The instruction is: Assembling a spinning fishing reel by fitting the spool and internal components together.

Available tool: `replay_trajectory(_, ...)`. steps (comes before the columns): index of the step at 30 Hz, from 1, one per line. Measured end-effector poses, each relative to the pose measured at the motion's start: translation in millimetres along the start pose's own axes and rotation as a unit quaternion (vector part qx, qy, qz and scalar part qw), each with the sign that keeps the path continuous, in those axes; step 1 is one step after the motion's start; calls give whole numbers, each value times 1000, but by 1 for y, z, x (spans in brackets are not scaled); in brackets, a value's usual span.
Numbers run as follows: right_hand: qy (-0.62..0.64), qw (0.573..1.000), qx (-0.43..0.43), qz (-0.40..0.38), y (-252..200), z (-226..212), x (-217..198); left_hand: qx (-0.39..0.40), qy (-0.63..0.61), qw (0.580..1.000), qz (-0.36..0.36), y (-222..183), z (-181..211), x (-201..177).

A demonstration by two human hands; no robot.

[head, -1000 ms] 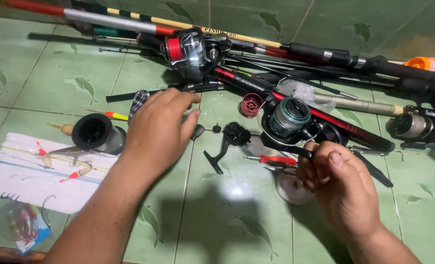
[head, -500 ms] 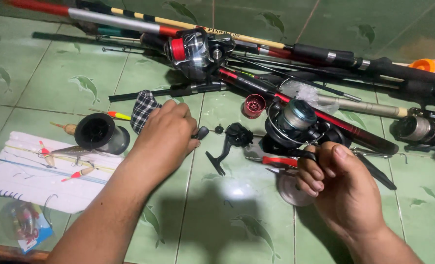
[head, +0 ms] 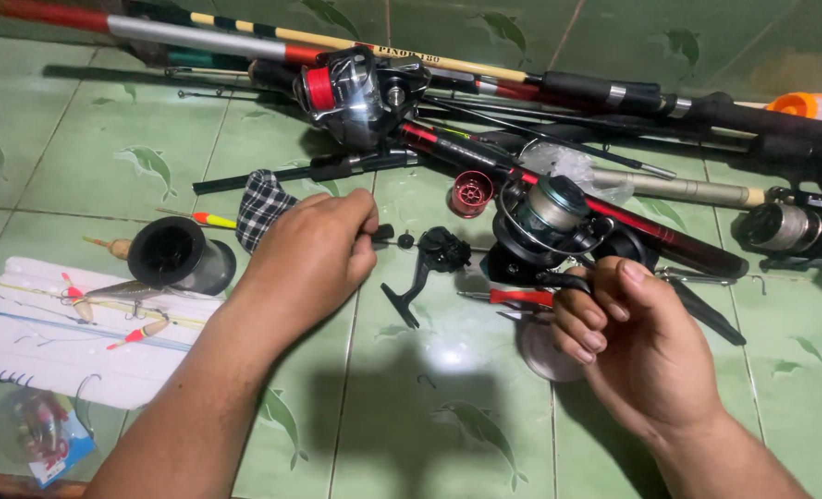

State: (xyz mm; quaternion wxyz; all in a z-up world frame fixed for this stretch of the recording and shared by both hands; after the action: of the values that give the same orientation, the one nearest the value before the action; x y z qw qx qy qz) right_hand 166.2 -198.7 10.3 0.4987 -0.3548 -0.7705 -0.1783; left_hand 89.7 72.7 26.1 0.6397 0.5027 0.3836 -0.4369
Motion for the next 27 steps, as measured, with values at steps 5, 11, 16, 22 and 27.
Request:
replay_trajectory(5, -9, 1000, -3, 6, -1, 1, -1, -5, -73, 997, 18, 0, 3, -16)
replay_trajectory(11, 0, 1000, 4, 7, 1, 0, -2, -49, -344, 937, -26, 0, 11, -32)
replay_trajectory(16, 35, 999, 31, 13, 2, 5, -4, -28, -589, 806, -49, -7, 17, -19)
replay_trajectory(22, 33, 999, 33, 16, 3, 6, -4, -18, -585, 810, -38, -9, 36, -7)
replay_trajectory(27, 30, 999, 35, 9, 3, 10, -6, -103, -604, 783, -108, -12, 41, 17)
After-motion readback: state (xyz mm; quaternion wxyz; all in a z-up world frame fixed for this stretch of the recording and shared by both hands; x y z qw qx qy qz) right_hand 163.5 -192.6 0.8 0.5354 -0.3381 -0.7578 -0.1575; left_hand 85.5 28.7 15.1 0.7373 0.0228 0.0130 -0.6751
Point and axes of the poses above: each hand's wrist, its own y-axis towards the middle knuckle, its own x-axis out of the palm, z = x × y, the point moved 4 cm from there along y, towards the middle knuckle, and after that the axes turned 10 degrees about y, right-handed, at the moved point
